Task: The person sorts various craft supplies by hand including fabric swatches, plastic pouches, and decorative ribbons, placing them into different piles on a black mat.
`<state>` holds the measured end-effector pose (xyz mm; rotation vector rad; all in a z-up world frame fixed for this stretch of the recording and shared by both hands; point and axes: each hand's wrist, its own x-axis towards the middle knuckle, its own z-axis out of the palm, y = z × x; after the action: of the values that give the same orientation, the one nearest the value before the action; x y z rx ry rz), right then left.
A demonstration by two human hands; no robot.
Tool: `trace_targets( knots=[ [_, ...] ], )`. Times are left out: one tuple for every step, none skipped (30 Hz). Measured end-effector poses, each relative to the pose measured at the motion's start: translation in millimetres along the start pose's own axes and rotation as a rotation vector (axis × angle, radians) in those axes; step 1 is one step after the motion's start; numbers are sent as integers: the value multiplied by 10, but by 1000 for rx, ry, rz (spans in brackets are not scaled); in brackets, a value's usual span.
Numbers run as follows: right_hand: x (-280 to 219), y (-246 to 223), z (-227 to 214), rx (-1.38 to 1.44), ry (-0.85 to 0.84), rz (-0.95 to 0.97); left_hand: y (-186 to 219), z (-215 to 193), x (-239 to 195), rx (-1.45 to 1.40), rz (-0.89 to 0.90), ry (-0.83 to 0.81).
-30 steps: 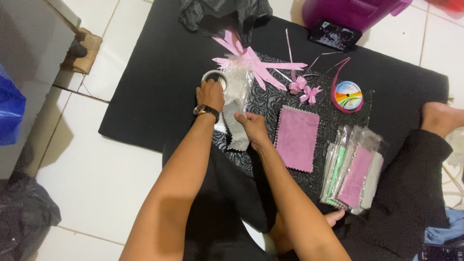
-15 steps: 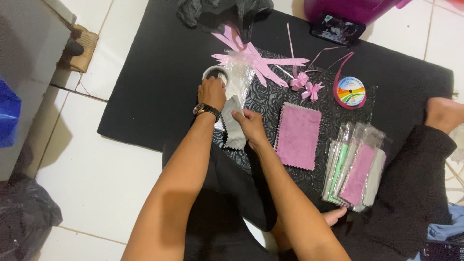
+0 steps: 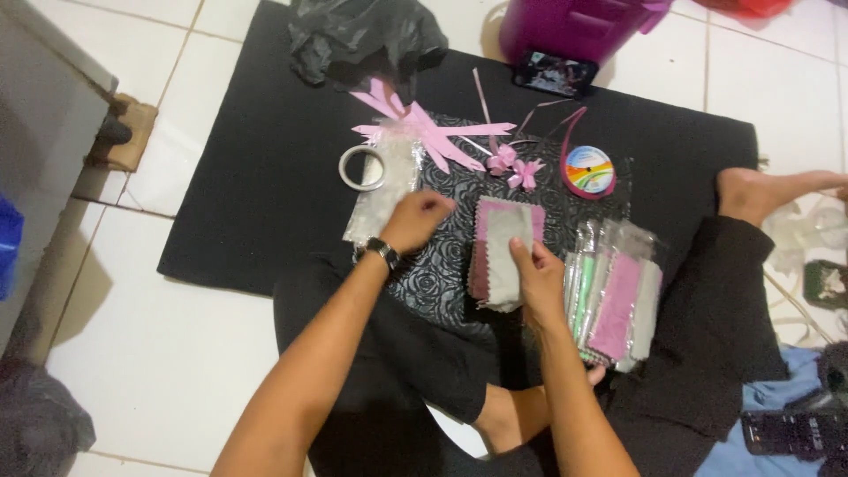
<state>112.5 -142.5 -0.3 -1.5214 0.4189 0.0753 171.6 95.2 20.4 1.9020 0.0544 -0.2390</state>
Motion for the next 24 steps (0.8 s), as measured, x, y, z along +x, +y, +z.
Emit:
trace_targets(
  knots=[
    [37,78,-137,5,9,-3,170,121,-155,3,6,-8],
    [101,143,-259,32,26,-16,345,228,-304,-188,-27,-136],
    [166,206,-379,59,43,-30,518,334,-455,-378,-60,-266],
    [205,229,-426,67,45,-40,395,525,-460,-370,-49,-268],
    [252,254,-475,69,50,-38,269,718,-457,-543,-114,-272],
    [247,308,-554,72,64,-30,130,935,-489,-714,-185,-285],
    [74,81,-451,80,75,-34,82,1036,-499,-706,-181,-296],
    [-105,-133,-346,43,73,-20,21,1136,-522,-746,-197,-262],
    [-276,-351,-238,7,70,-5,-42,1232,-541,-785,-212,-227],
    [-281,-304,-247,16,75,-7,-84,1250,-545,-775,-210,-232],
    [-282,-256,-254,-57,103,-73,-127,1266,-546,-747,-195,-214],
    [-309,-194,-269,-131,134,-130,-179,1289,-575,-719,-189,-199],
    [-294,-91,-297,-122,140,-123,-255,1291,-532,-709,-194,-205],
    [-272,6,-319,-188,179,-151,-324,1288,-474,-702,-196,-149],
    [-250,104,-336,-254,218,-179,-395,1282,-413,-694,-197,-92],
    [-251,79,-319,-246,229,-176,-358,1250,-422,-685,-198,-104],
    [-251,58,-295,-232,115,-134,-327,1214,-429,-685,-209,-82],
    [-264,38,-282,-221,0,-89,-298,1189,-455,-688,-224,-59],
    [-269,74,-267,-216,11,-83,-262,1189,-439,-682,-229,-70],
    [-276,112,-252,-136,-44,-26,-231,1192,-434,-677,-234,-66],
    [-285,152,-230,-56,-99,30,-204,1188,-430,-673,-240,-62],
    [-297,132,-224,-53,-96,38,-224,1196,-419,-669,-248,-65],
    [-310,110,-212,-2,-102,75,-246,1199,-411,-663,-252,-64],
    [-311,80,-200,49,-111,111,-260,1200,-392,-657,-253,-62]
  ],
)
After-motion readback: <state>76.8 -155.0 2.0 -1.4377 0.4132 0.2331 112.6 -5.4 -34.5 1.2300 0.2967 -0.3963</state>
